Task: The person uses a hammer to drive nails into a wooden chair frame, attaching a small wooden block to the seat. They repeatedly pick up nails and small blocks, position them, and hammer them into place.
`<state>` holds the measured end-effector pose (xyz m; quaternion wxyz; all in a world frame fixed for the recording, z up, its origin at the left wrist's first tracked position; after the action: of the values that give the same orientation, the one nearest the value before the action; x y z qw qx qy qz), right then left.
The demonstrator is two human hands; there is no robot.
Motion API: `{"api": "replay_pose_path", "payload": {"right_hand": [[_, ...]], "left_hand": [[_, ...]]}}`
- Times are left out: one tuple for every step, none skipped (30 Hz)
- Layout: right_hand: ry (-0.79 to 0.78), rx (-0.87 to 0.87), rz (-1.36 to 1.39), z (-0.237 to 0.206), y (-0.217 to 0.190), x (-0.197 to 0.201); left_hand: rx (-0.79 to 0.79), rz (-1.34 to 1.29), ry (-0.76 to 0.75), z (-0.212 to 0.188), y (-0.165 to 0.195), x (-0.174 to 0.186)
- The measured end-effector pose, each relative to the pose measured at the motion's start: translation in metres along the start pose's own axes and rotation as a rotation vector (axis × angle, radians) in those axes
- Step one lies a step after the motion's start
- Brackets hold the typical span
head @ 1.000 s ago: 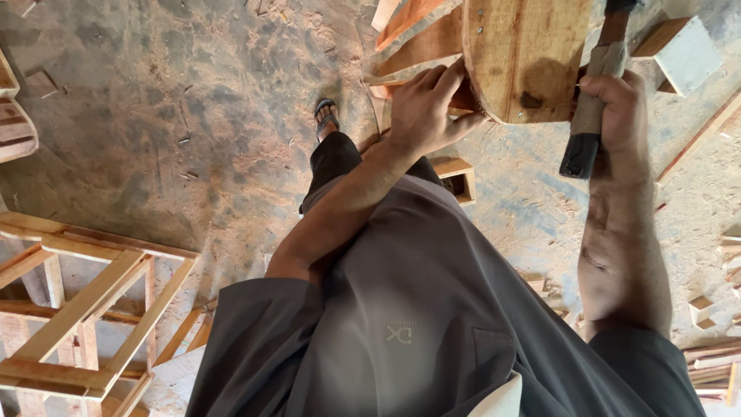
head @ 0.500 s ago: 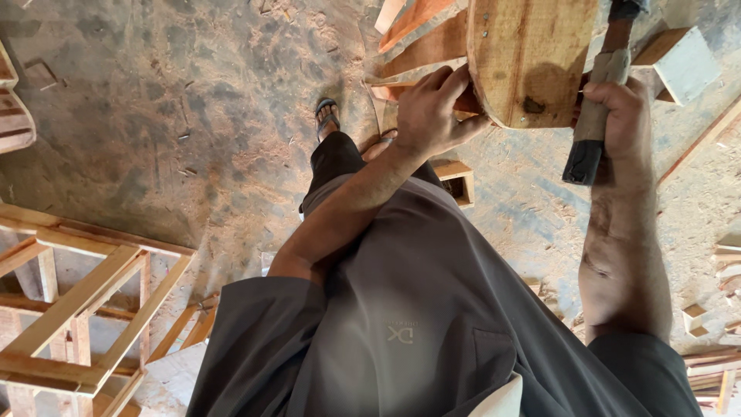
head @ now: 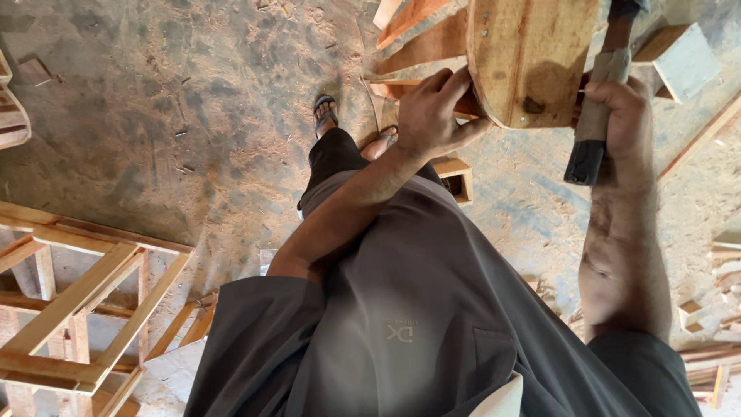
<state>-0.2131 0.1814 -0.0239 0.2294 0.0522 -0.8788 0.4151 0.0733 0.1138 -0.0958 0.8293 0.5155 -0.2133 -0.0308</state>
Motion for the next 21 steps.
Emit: {"api": "replay_pose_path", "payload": {"right_hand": [[0.000,0.003,0.010,0.0007,0.0003,0.0006],[0.002,0.000,0.022,0.0009,0.0013,0.0009],[0.010,-0.006,0.034,0.0012,0.0022,0.0017],[0.016,-0.016,0.010,0.0018,0.0029,0.0025],[0.021,-0.025,-0.015,0.0019,0.0036,0.0030],[0.024,-0.036,-0.039,0.0020,0.0036,0.0035],[0.031,-0.049,-0.058,0.0016,0.0036,0.0039],[0.038,-0.060,-0.076,0.0013,0.0030,0.0041],[0.046,-0.072,-0.095,0.0006,0.0023,0.0043],[0.029,-0.064,-0.083,-0.0001,0.0009,0.0031],[0.011,-0.055,-0.073,-0.0009,-0.0007,0.0022],[-0.009,-0.044,-0.063,-0.0016,-0.0020,0.0007],[-0.008,-0.044,-0.033,-0.0022,-0.0030,0.0002],[-0.004,-0.048,-0.002,-0.0026,-0.0034,-0.0002],[0.005,-0.050,0.030,-0.0028,-0.0035,-0.0003],[0.014,-0.052,0.008,-0.0025,-0.0032,0.0000],[0.020,-0.055,-0.014,-0.0019,-0.0024,0.0004],[0.025,-0.060,-0.034,-0.0012,-0.0014,0.0010],[0.009,-0.040,-0.047,0.0001,-0.0007,0.0013],[-0.004,-0.021,-0.062,0.0013,0.0001,0.0017],[-0.017,-0.002,-0.078,0.0026,0.0010,0.0023]], "left_hand": [[0.013,0.018,-0.005,-0.0002,-0.0005,-0.0006],[0.027,0.033,-0.015,-0.0003,-0.0015,-0.0014],[0.040,0.043,-0.028,-0.0006,-0.0023,-0.0024],[0.034,0.019,-0.023,-0.0006,-0.0027,-0.0029],[0.028,-0.003,-0.016,-0.0008,-0.0032,-0.0033],[0.025,-0.025,-0.010,-0.0011,-0.0036,-0.0036],[0.029,-0.018,-0.013,-0.0014,-0.0043,-0.0042],[0.032,-0.010,-0.015,-0.0017,-0.0048,-0.0044],[0.035,-0.004,-0.018,-0.0018,-0.0053,-0.0047],[0.029,-0.011,-0.014,-0.0019,-0.0055,-0.0045],[0.023,-0.018,-0.008,-0.0018,-0.0055,-0.0043],[0.017,-0.021,-0.001,-0.0016,-0.0056,-0.0038],[0.016,-0.020,0.000,-0.0012,-0.0055,-0.0034],[0.014,-0.022,-0.003,-0.0007,-0.0056,-0.0031],[0.009,-0.026,-0.005,-0.0001,-0.0052,-0.0028],[0.013,-0.029,-0.007,0.0006,-0.0051,-0.0025],[0.019,-0.030,-0.008,0.0012,-0.0051,-0.0021],[0.028,-0.030,-0.012,0.0018,-0.0049,-0.0019],[0.035,-0.024,-0.019,0.0023,-0.0049,-0.0018],[0.043,-0.021,-0.027,0.0025,-0.0048,-0.0018],[0.050,-0.019,-0.034,0.0028,-0.0048,-0.0020]]}}
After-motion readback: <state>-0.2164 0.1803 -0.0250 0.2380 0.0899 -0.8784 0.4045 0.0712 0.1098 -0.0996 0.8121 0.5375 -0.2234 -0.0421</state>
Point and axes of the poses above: each hand's wrist, its own z-axis towards the middle knuckle, its own x-axis out of the back of the hand, y = z × x, the point moved 3 cm from there along z, towards the middle knuckle, and after that the axes turned 13 degrees about -z, right-handed, at the moved point
